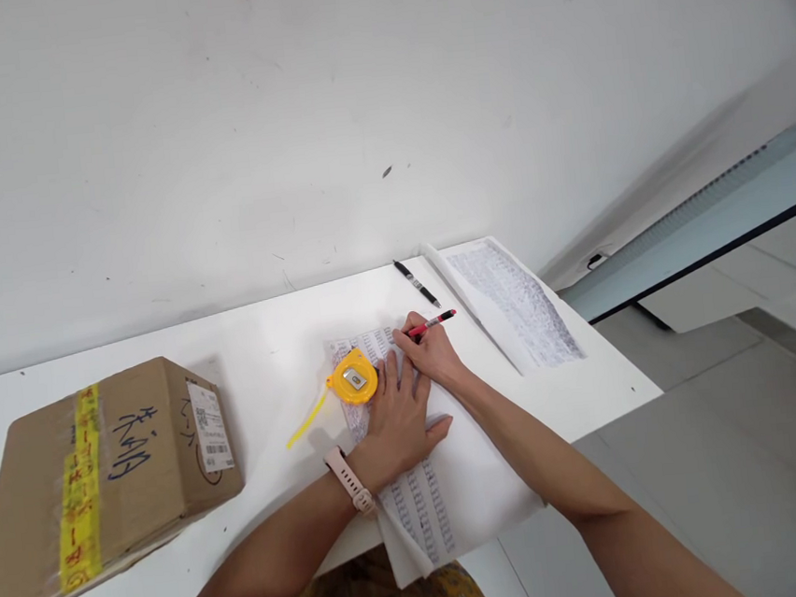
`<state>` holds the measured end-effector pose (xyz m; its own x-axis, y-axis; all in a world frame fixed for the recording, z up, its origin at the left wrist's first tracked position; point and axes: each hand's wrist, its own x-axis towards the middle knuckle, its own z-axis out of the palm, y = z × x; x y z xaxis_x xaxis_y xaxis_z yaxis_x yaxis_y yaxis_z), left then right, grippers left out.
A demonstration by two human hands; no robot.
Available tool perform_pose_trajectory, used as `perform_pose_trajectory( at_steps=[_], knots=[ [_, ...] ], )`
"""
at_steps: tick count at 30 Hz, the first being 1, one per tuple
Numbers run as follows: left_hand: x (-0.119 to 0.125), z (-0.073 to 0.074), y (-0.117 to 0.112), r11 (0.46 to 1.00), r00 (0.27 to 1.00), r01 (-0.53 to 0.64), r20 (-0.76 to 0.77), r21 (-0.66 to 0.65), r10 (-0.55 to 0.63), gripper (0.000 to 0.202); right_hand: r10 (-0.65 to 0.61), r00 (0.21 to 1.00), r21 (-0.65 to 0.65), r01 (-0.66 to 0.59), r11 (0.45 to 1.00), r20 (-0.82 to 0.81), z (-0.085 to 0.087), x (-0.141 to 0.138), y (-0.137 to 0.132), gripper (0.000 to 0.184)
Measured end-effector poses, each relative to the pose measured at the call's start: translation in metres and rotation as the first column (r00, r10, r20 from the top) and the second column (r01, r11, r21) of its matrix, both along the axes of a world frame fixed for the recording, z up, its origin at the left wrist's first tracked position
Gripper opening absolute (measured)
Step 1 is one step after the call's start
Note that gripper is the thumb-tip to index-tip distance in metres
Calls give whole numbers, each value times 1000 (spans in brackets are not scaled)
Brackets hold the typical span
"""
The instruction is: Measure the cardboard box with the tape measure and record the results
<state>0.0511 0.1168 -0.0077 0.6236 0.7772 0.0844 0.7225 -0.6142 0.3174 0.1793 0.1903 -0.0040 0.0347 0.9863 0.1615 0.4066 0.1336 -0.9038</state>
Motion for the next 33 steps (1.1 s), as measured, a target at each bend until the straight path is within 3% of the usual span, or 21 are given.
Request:
perform_pose_trajectory(
  at_steps=[33],
  knots=[
    [0, -3, -2, 997, 1000, -7, -26, 77, 9, 80, -15, 1000, 2, 15, 1000, -26, -4, 2, 1, 25]
  ],
)
